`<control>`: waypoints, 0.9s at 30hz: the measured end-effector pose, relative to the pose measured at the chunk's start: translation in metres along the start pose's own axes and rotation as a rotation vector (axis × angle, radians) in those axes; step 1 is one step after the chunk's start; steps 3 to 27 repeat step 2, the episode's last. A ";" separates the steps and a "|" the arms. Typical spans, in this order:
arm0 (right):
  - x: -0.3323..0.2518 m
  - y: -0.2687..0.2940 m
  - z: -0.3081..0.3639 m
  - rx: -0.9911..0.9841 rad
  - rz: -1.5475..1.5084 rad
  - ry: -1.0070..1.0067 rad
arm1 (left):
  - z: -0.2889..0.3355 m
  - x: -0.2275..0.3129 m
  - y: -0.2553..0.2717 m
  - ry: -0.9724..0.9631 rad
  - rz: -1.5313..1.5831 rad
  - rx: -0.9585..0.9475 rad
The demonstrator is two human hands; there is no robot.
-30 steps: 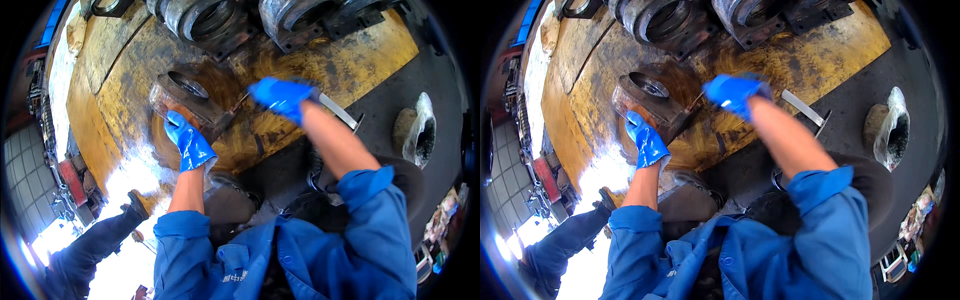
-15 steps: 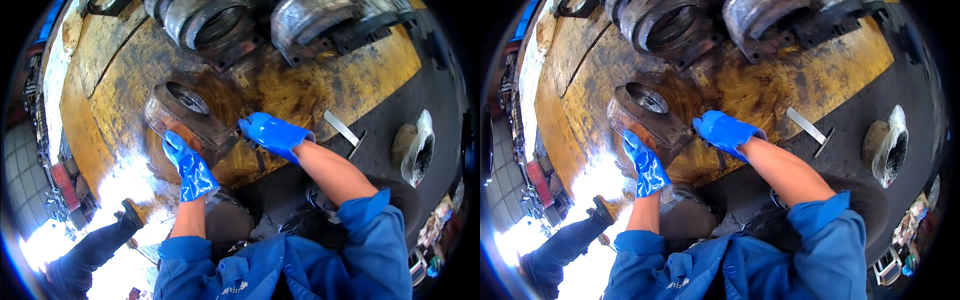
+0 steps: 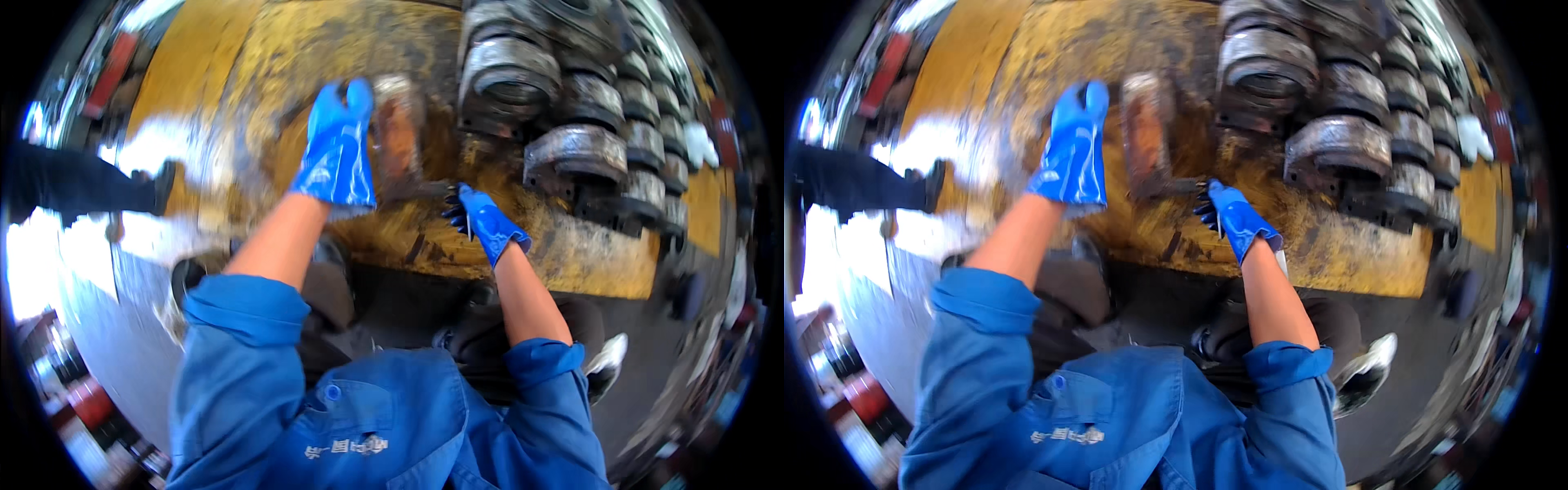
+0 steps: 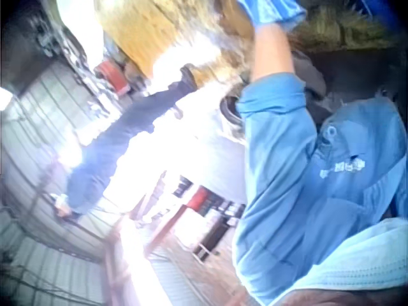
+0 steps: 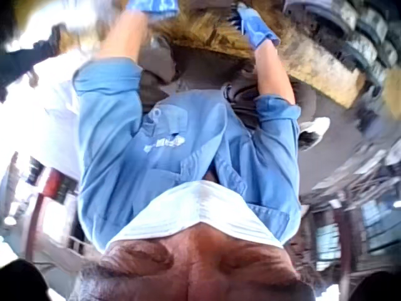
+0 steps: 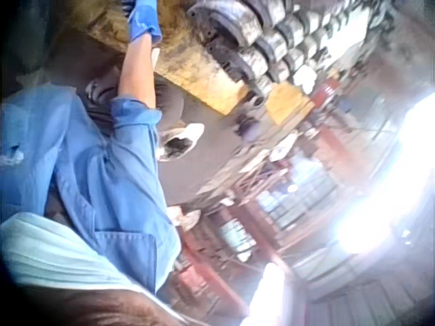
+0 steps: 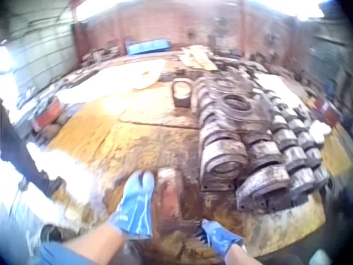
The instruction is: The person cleans various cylindrical metal components by hand using a cloth and a dark industrial lubricant, wiping both the internal and external surfaces before cleaning the floor surface.
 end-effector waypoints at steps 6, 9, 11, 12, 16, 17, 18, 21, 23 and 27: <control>0.005 0.004 -0.001 0.079 -0.029 -0.020 | 0.019 0.074 0.065 -0.028 0.108 -0.064; 0.005 0.004 -0.001 0.079 -0.029 -0.020 | 0.019 0.074 0.065 -0.028 0.108 -0.064; 0.005 0.004 -0.001 0.079 -0.029 -0.020 | 0.019 0.074 0.065 -0.028 0.108 -0.064; 0.005 0.004 -0.001 0.079 -0.029 -0.020 | 0.019 0.074 0.065 -0.028 0.108 -0.064; 0.005 0.004 -0.001 0.079 -0.029 -0.020 | 0.019 0.074 0.065 -0.028 0.108 -0.064; 0.005 0.004 -0.001 0.079 -0.029 -0.020 | 0.019 0.074 0.065 -0.028 0.108 -0.064; 0.005 0.004 -0.001 0.079 -0.029 -0.020 | 0.019 0.074 0.065 -0.028 0.108 -0.064; 0.005 0.004 -0.001 0.079 -0.029 -0.020 | 0.019 0.074 0.065 -0.028 0.108 -0.064; 0.005 0.004 -0.001 0.079 -0.029 -0.020 | 0.019 0.074 0.065 -0.028 0.108 -0.064; 0.005 0.004 -0.001 0.079 -0.029 -0.020 | 0.019 0.074 0.065 -0.028 0.108 -0.064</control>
Point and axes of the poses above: each hand's wrist, its own z-axis away from the middle knuckle, its own y-axis out of the back of the hand, x = y × z, the point moved 3 cm from there along -z, towards the middle knuckle, and after that the axes turned 6 degrees about -x, right-handed, at the moved point
